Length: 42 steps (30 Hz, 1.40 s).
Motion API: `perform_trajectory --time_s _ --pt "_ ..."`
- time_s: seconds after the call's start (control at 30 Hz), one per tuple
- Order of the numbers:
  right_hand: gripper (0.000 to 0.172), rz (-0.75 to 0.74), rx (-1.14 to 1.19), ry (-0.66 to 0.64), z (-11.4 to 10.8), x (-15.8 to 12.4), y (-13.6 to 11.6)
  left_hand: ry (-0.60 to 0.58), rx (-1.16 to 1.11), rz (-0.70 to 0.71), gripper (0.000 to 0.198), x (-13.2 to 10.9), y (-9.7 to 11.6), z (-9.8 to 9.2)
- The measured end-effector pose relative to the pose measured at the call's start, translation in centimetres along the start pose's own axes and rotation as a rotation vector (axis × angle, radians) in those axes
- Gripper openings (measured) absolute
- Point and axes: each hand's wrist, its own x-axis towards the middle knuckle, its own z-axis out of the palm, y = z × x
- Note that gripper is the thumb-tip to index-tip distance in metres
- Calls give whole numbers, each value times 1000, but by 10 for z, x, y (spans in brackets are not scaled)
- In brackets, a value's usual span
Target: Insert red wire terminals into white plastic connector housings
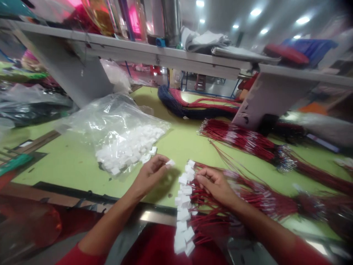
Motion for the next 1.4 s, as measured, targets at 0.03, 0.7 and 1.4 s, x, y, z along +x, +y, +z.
perform_trajectory --time_s 0.03,0.7,1.4 --pt "36 -11 -8 -6 0 -1 -1 -56 -121 -33 22 -4 5 7" --pt "21 -45 -193 -3 4 -7 -4 -158 -337 -201 23 -22 23 37" --pt "27 -28 -1280 -68 -57 36 -7 -252 461 434 32 46 -3 44"
